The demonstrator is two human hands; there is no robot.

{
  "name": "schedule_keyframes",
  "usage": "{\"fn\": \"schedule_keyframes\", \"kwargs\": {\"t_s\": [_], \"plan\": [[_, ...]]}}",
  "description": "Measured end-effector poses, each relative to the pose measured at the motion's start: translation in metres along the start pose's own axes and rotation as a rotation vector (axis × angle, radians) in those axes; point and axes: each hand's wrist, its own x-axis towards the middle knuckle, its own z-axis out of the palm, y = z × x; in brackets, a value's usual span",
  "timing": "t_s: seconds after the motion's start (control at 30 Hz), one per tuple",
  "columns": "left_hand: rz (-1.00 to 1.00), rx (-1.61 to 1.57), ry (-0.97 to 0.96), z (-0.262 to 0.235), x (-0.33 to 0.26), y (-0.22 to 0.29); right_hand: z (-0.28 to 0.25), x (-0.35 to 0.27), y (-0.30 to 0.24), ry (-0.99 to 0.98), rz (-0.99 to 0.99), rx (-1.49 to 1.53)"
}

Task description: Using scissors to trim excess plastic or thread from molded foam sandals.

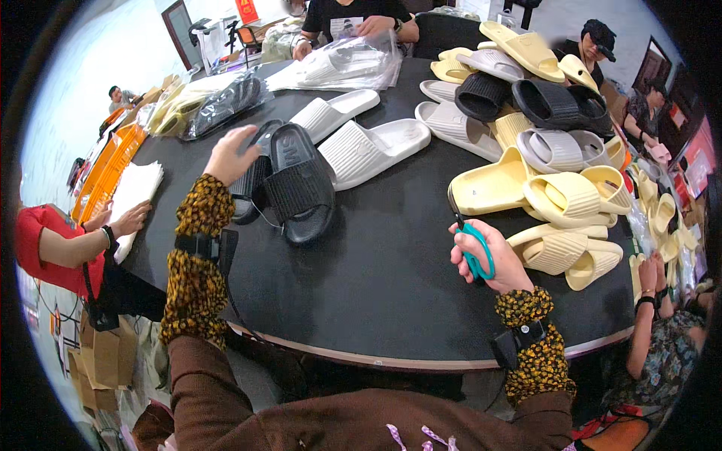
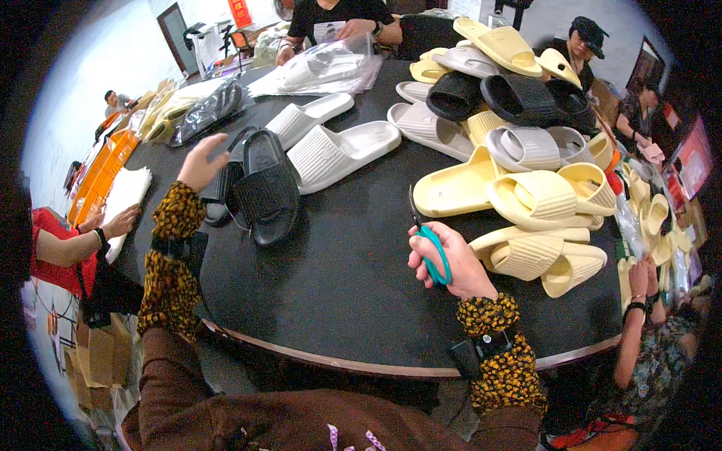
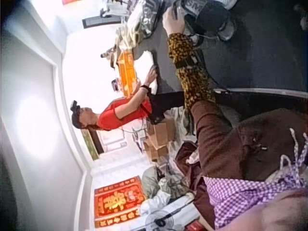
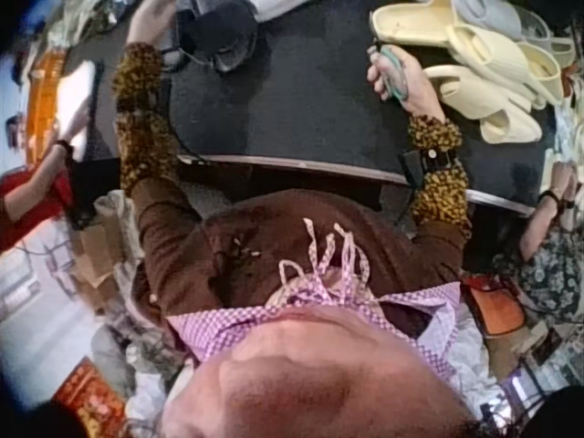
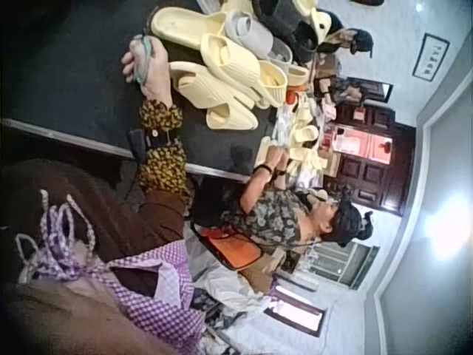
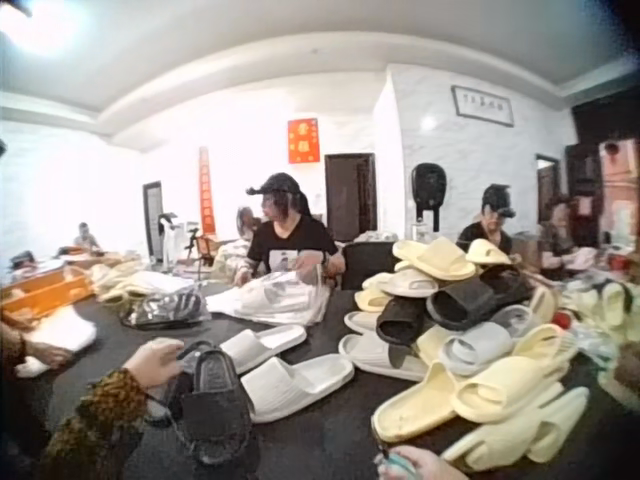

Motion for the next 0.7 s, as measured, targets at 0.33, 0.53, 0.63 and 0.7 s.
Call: {"fn": "schedule_keyframes", "kwargs": {"t_s": [0.33, 0.53, 0.63, 0.7], "plan": [[-0.135, -0.112, -0.445, 0.024, -0.003, 0.013, -0.009, 0.001, 0.004, -0.001, -0.033, -0.023], [-0.244, -0.405, -0.665, 0.028, -0.023, 0.051, -0.010, 0.002, 0.005, -0.006, -0.029, -0.031], [-0.211, -0.545, -0.692, 0.008, -0.027, 0.051, -0.009, 0.002, 0.006, -0.001, -0.047, -0.075], [-0.235, -0.635, -0.774, 0.004, -0.030, 0.048, -0.009, 0.002, 0.007, -0.014, -0.063, -0.048]]}}
